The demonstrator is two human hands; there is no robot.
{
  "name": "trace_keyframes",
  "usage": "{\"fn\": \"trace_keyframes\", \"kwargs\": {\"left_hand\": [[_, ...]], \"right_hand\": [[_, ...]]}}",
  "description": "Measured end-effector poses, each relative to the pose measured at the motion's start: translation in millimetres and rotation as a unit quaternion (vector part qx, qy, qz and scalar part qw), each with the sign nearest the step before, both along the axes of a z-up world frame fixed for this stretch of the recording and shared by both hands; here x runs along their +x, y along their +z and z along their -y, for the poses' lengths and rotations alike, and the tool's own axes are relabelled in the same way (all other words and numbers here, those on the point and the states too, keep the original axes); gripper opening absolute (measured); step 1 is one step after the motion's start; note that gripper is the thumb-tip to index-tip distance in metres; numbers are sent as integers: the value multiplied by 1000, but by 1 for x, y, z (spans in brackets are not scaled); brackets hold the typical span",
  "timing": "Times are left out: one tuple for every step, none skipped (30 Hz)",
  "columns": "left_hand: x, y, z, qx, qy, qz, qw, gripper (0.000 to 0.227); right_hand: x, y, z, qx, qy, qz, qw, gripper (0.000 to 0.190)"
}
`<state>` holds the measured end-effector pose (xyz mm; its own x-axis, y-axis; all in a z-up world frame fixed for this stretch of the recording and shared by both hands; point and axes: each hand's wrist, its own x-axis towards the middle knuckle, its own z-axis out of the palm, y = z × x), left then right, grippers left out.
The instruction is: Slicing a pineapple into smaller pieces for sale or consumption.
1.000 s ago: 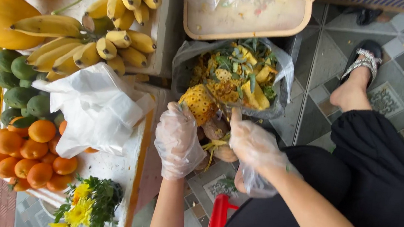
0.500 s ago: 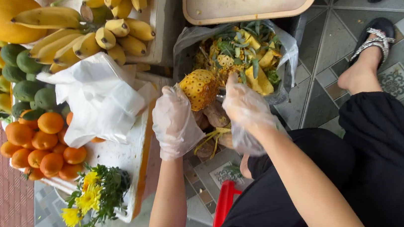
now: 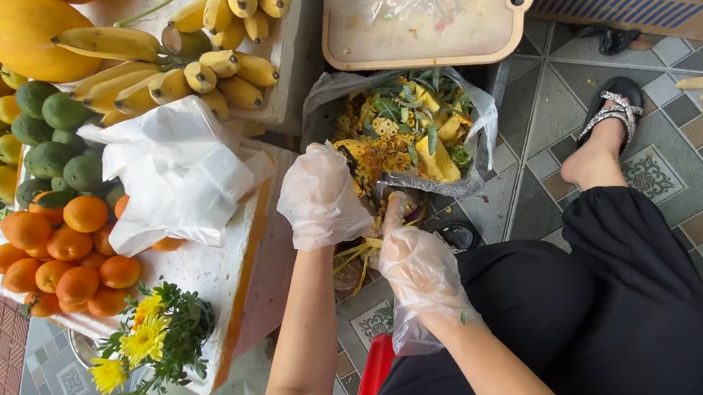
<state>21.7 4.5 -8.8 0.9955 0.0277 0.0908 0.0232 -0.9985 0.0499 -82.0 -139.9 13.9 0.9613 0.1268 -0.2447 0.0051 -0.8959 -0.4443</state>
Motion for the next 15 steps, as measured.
{"fn": "trace_keyframes", "kwargs": {"left_hand": [[1,-5,-1,-1,0,4,1000,23],[3,-11,-3,20,-19,21,999,18],[5,-17,-4,42,-37,38,998,15],[10,-5,1,40,-36,41,998,15],[6,6,5,19,-30,6,999,16],[2,16,9,-3,-24,-30,999,18],[0,19,10,-1,-21,-35,999,18],[-1,22,12,-28,10,-29,999,17],[0,27,13,-52,38,-20,998,17],[-3,34,13,-48,39,-23,998,17],[-1,41,15,-76,15,-17,997,18],[0,48,16,-104,-9,-11,995,25],[3,41,15,-104,-11,-9,994,25],[5,34,14,-103,33,-45,993,18],[2,27,11,-101,78,-87,988,16]], "right_hand": [[4,1,2,-1,0,4,1000,63],[8,2,4,-8,17,24,1000,66],[13,2,6,-14,35,44,998,69],[26,-3,7,-15,35,47,998,69],[31,-9,6,-11,43,12,999,69],[36,-16,4,-6,51,-23,998,69],[44,-35,4,-4,54,-28,998,69],[52,-54,3,10,59,-52,997,65],[62,-73,1,25,61,-74,995,61],[74,-89,-4,29,62,-77,995,61],[91,-105,-7,36,39,-102,993,58],[107,-119,-11,44,16,-128,991,54],[121,-131,-10,44,15,-125,991,54],[134,-143,-9,49,-12,-143,988,49],[140,-156,-10,56,-37,-167,984,45]]}}
